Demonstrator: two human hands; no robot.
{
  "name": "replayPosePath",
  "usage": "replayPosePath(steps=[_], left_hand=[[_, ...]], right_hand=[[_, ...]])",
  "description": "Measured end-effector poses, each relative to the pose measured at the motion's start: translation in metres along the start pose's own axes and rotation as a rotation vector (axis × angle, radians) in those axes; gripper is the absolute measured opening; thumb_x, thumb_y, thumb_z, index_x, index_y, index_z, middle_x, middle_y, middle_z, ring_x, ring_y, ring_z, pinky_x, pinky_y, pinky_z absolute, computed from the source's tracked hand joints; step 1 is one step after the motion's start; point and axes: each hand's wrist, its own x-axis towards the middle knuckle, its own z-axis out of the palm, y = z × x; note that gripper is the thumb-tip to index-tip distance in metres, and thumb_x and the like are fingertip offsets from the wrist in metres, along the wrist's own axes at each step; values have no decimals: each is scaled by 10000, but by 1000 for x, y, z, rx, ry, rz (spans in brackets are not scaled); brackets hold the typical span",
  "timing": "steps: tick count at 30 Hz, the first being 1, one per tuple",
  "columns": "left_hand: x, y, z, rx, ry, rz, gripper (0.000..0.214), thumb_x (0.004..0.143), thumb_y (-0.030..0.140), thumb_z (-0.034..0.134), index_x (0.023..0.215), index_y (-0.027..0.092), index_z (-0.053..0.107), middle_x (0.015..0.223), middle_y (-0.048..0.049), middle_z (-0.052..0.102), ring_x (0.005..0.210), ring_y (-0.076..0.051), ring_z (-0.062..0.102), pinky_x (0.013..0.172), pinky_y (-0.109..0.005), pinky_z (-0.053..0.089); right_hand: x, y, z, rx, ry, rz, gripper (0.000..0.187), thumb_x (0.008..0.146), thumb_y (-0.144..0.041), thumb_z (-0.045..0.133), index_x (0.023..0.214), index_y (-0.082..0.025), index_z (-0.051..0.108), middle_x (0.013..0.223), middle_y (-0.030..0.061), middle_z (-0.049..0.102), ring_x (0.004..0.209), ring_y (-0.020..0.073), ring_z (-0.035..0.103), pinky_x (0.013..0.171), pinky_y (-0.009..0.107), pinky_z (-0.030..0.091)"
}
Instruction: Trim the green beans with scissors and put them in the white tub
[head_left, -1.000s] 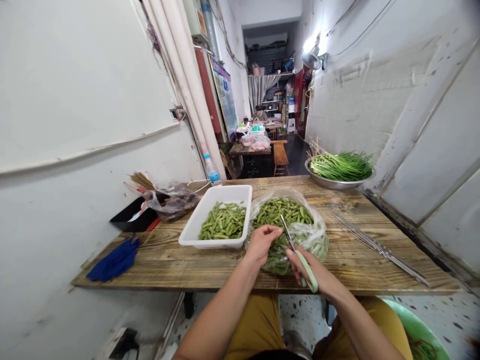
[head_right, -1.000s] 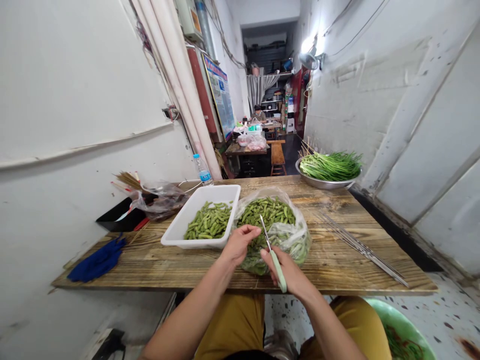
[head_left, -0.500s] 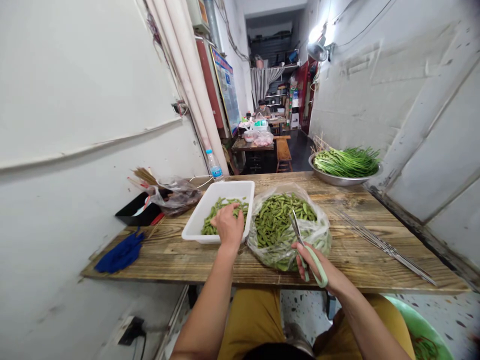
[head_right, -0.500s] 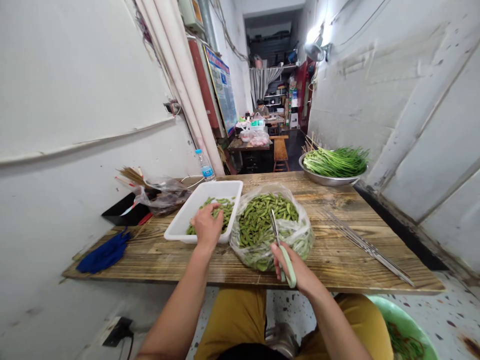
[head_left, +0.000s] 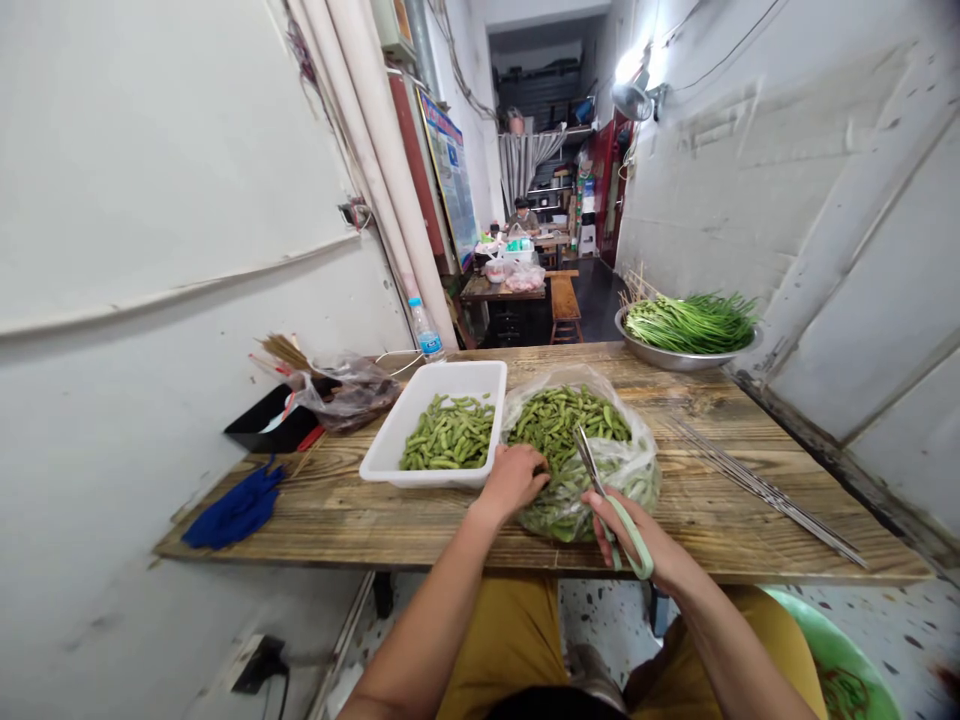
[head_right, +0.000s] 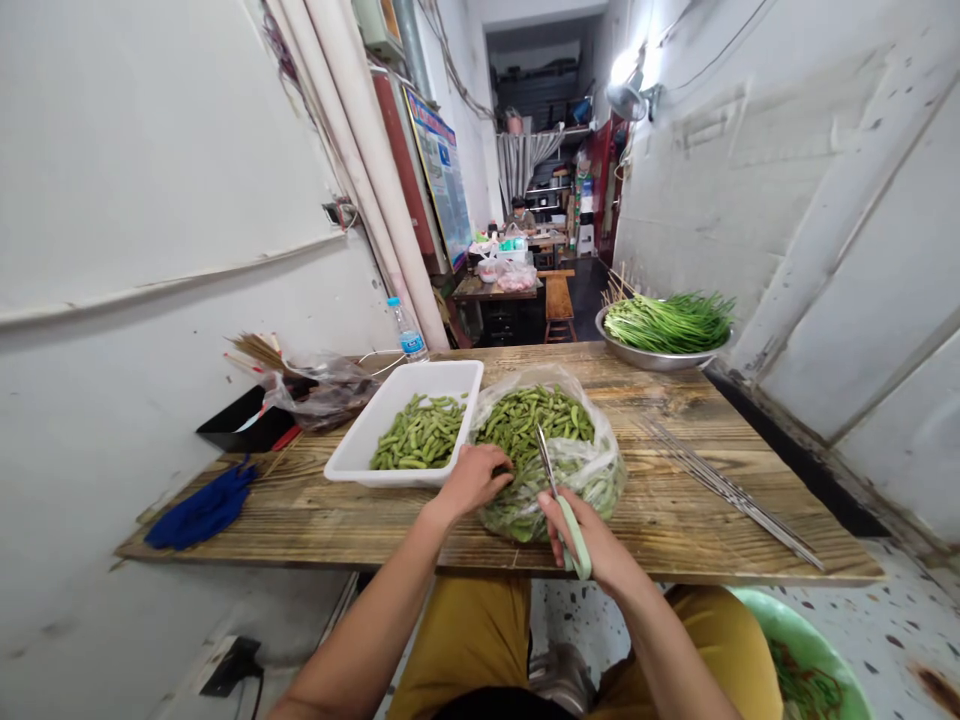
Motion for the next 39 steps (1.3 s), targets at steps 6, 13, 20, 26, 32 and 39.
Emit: replayPosePath(steps=[6, 13, 20, 26, 32, 39], left_hand=[[13, 0, 6, -978, 182, -316, 265, 755, 419, 556, 767, 165, 483, 671, -18, 634, 519, -121, 596, 488, -208, 376], [10, 10, -1, -1467, 187, -474, 353, 678, 370, 664, 820, 181, 402, 686, -5, 650, 412, -67, 549, 364, -133, 290], [7, 16, -5, -1406, 213, -471, 274, 643, 252, 706, 780, 129, 502, 677, -39, 664, 552, -100, 625, 498, -176, 467], [2, 13, -4, -1108, 191, -396, 248, 692, 341, 641, 772, 119, 561, 644, -20, 648, 346, -37, 435, 336, -156, 276], [8, 1, -9, -583, 380, -320, 202, 783, 263, 526, 916, 174, 650, 612, 4, 621, 475, -92, 526, 485, -201, 418], [7, 0, -10, -57, -72, 47, 260, 735, 97, 501, 870, 190, 703, 906, -65, 675, 876, -186, 585, 808, -292, 446]], right_hand=[[-1, -4, 2, -16, -24, 24, 374, 787, -572, 501, 734, -205, 449, 546, -81, 447, 423, 71, 434, 395, 191, 394], [-4, -8, 4, -76, -55, 26, 392, 784, -581, 494, 711, -200, 436, 502, -81, 439, 390, 66, 418, 368, 178, 355], [-2, -6, 4, -89, -61, 27, 396, 766, -594, 497, 798, -200, 475, 552, -82, 415, 408, 64, 413, 362, 177, 351], [-1, -6, 3, -96, -73, 8, 378, 775, -580, 496, 783, -202, 472, 548, -84, 416, 413, 66, 411, 375, 181, 367], [-3, -7, 1, -105, -19, 4, 379, 776, -575, 504, 709, -206, 454, 508, -83, 435, 393, 67, 414, 365, 174, 340], [-3, -4, 0, -121, -45, -24, 355, 791, -551, 506, 750, -199, 482, 516, -81, 431, 397, 68, 425, 374, 178, 350]])
